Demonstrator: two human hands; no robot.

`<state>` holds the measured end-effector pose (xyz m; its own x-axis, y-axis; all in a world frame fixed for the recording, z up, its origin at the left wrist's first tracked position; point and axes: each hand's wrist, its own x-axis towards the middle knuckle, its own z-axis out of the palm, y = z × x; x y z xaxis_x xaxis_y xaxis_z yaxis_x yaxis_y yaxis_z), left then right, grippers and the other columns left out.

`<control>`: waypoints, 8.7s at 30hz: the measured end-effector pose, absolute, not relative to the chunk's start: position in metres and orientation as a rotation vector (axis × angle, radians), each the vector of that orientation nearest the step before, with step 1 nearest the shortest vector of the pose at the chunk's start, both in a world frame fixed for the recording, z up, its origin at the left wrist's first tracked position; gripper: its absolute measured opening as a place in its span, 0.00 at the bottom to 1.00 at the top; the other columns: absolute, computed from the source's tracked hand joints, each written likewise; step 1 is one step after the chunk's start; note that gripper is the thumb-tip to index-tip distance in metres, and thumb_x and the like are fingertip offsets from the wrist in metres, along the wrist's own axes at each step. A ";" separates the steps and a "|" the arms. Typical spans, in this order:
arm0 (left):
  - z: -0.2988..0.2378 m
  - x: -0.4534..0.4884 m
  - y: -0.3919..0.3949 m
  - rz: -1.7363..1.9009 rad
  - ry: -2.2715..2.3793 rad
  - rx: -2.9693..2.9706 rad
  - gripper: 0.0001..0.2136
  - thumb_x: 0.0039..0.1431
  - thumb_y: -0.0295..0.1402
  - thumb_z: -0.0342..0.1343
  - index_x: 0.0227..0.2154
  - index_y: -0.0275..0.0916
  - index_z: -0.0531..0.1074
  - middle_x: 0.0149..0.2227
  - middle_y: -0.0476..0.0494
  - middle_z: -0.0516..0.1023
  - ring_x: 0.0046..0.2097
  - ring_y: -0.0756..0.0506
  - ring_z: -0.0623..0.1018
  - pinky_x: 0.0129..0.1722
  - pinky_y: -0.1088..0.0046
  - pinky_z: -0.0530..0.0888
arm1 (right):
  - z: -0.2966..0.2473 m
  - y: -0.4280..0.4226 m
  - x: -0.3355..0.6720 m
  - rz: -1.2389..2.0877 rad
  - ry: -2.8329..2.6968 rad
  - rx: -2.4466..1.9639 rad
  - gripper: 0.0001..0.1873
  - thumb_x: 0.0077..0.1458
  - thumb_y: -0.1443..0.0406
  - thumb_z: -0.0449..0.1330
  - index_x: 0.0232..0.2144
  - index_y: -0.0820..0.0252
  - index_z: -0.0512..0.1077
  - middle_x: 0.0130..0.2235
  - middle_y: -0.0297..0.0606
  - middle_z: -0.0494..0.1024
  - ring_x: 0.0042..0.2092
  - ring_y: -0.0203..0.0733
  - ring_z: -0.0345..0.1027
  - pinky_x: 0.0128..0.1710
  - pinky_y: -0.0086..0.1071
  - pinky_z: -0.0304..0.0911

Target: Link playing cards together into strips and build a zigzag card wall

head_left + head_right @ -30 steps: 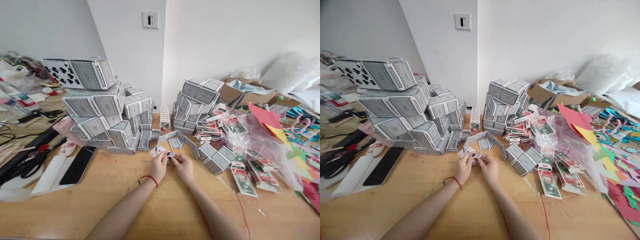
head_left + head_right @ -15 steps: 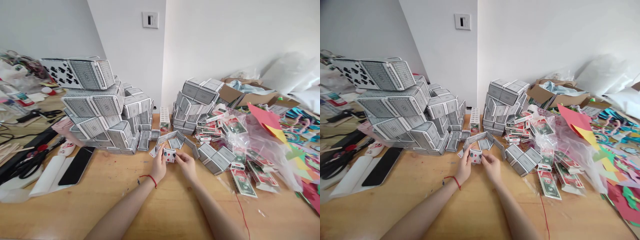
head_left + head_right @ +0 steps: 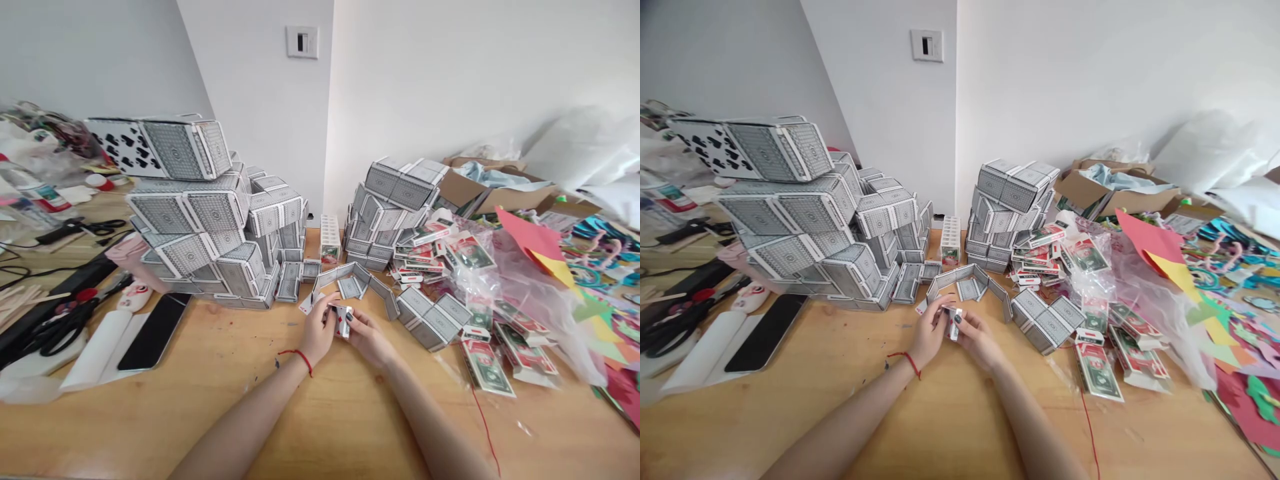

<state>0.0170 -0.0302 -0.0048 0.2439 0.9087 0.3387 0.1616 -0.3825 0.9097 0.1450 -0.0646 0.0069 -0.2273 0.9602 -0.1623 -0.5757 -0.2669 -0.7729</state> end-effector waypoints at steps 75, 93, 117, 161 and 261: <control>0.000 0.016 -0.040 1.061 0.980 2.124 0.07 0.40 0.19 0.51 0.20 0.38 0.64 0.46 0.42 0.66 0.26 0.54 0.69 0.26 0.75 0.70 | 0.007 -0.060 0.151 1.396 -0.852 -1.070 0.20 0.40 0.57 0.64 0.37 0.57 0.69 0.38 0.37 0.75 0.39 0.42 0.68 0.39 0.34 0.63; 0.017 0.015 -0.045 1.024 0.849 2.145 0.06 0.44 0.21 0.52 0.23 0.39 0.65 0.52 0.41 0.63 0.46 0.44 0.71 0.44 0.66 0.70 | 0.006 -0.062 0.148 1.422 -0.653 -0.998 0.24 0.35 0.61 0.67 0.37 0.54 0.63 0.33 0.34 0.74 0.31 0.40 0.68 0.33 0.35 0.62; 0.006 0.003 -0.014 0.730 0.615 1.070 0.14 0.37 0.31 0.65 0.25 0.34 0.65 0.27 0.51 0.69 0.32 0.53 0.71 0.38 0.74 0.68 | -0.005 -0.059 0.158 0.893 -1.146 -1.270 0.34 0.32 0.65 0.67 0.44 0.55 0.61 0.47 0.42 0.67 0.48 0.47 0.62 0.44 0.39 0.62; -0.012 0.004 -0.026 0.997 0.881 1.715 0.23 0.45 0.20 0.55 0.46 0.39 0.61 0.46 0.40 0.65 0.40 0.48 0.74 0.38 0.69 0.75 | -0.002 -0.059 0.155 1.411 -1.009 -1.133 0.18 0.44 0.52 0.59 0.26 0.62 0.73 0.21 0.34 0.69 0.24 0.36 0.62 0.27 0.30 0.59; -0.004 0.011 -0.036 0.905 1.120 1.821 0.08 0.56 0.33 0.45 0.39 0.39 0.59 0.32 0.46 0.70 0.34 0.48 0.72 0.33 0.72 0.68 | -0.005 -0.067 0.142 1.545 -1.145 -1.024 0.19 0.49 0.55 0.57 0.36 0.55 0.52 0.23 0.27 0.71 0.22 0.36 0.69 0.22 0.30 0.65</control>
